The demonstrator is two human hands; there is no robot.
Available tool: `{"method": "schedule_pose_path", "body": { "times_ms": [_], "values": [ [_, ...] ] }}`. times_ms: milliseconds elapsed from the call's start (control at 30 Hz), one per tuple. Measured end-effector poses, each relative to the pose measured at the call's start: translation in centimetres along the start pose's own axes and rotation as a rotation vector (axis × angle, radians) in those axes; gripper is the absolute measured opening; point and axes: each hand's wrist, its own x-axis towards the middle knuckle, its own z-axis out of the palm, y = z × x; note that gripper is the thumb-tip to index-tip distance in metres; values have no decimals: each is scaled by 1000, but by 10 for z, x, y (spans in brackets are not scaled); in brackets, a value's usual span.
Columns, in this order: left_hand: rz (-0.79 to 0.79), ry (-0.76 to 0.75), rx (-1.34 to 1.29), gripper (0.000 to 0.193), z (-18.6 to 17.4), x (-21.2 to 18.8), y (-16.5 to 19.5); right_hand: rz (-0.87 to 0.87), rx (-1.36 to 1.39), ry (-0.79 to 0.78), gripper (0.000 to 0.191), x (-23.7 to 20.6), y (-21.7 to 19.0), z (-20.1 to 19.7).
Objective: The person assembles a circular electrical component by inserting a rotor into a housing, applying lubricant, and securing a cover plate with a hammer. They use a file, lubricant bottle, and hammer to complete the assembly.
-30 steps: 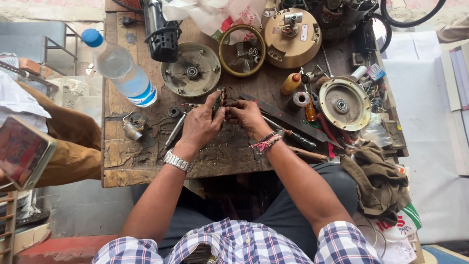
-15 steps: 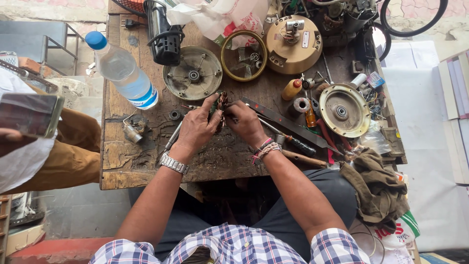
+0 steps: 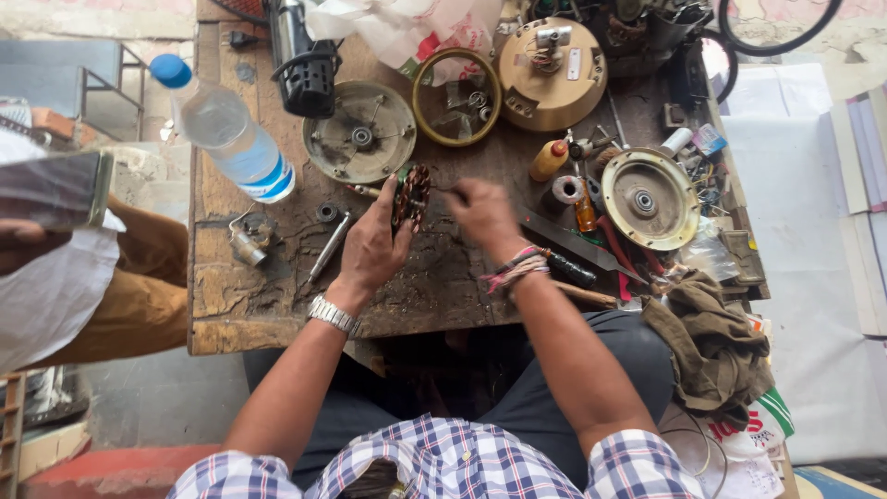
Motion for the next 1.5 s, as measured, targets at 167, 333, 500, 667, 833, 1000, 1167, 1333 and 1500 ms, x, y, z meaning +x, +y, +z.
{"method": "schedule_pose_path", "body": {
  "times_ms": [167,333,500,667,833,1000,1167,1333,1500],
  "values": [
    [-672,-406,62,84,-26,25,5,6,-538,-38,27,-23,30,-32],
    [-668,-441,124,68,-41,51,12,46,-637,-100,23,-42,26,-23],
    [-526,-238,21,61,-36,34,15,45,-601,-9,23,-50,18,-25],
    [-518,-180,-21,58,-30,32,17,73,-398,125,41,-55,-3,-42],
    [-652,-295,37,54,-32,38,10,-305,-270,458,56,-53,-39,-77],
    [-487,-176,153,56,-27,36,-8,-408,168,573,51,-71,-75,-108],
    [-597,-309,88,46,-9,47,-26,-344,526,581,44,-111,-89,-105],
    [-675,-449,172,51,-10,74,-27,-37,699,373,47,-109,-82,-57],
    [-545,-390,244,73,-23,68,-1,71,749,294,47,-105,-71,-28]
  ]
}}
